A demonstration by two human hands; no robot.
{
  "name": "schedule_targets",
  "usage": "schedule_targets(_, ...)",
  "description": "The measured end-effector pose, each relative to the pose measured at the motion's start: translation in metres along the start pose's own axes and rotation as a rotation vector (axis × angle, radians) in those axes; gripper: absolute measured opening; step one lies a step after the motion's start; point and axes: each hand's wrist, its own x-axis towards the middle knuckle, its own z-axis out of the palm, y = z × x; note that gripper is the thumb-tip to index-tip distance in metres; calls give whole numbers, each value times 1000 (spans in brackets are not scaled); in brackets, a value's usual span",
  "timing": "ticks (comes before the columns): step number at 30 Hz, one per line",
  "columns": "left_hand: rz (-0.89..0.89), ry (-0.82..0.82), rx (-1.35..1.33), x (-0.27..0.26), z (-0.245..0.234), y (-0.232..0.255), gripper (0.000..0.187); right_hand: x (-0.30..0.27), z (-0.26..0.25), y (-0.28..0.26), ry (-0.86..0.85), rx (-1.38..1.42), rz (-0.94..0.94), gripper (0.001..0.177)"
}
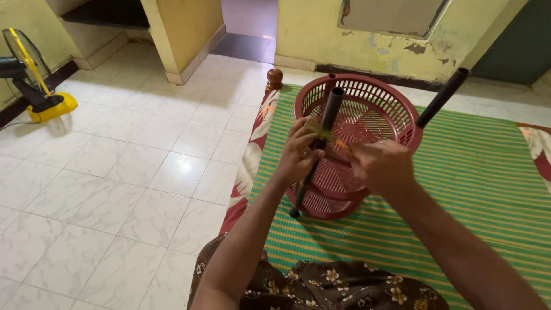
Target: The person assembles a three-tier plastic basket by inserting black cylindrical rods into the basket holes. They use a small yellow-handled tool to tap the rods into place and adjust the basket layers. The person works on each tier sequentially, securing the rods and aligning the baskets.
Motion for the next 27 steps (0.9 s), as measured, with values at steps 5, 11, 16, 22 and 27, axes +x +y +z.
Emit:
schedule_targets(5, -3, 44, -74, 7, 0, -1, 39, 13, 2, 1, 105, 46, -180, 11)
schedule_targets(11, 43, 61, -73, 7, 1, -3, 39, -5, 5, -4, 106, -38, -192, 10)
schedule_targets(16, 7, 75, -84, -4, 7, -3, 42, -34, 35, 29, -59, -11, 183, 12)
schedule_targets(22, -12, 45, -82, -3, 7, -2, 37, -38, 70, 94, 395, 902, 1107, 23)
schedule_targets(27, -1, 31, -70, 4, 3, -7, 36, -19, 82, 120, -279, 977, 1106, 24)
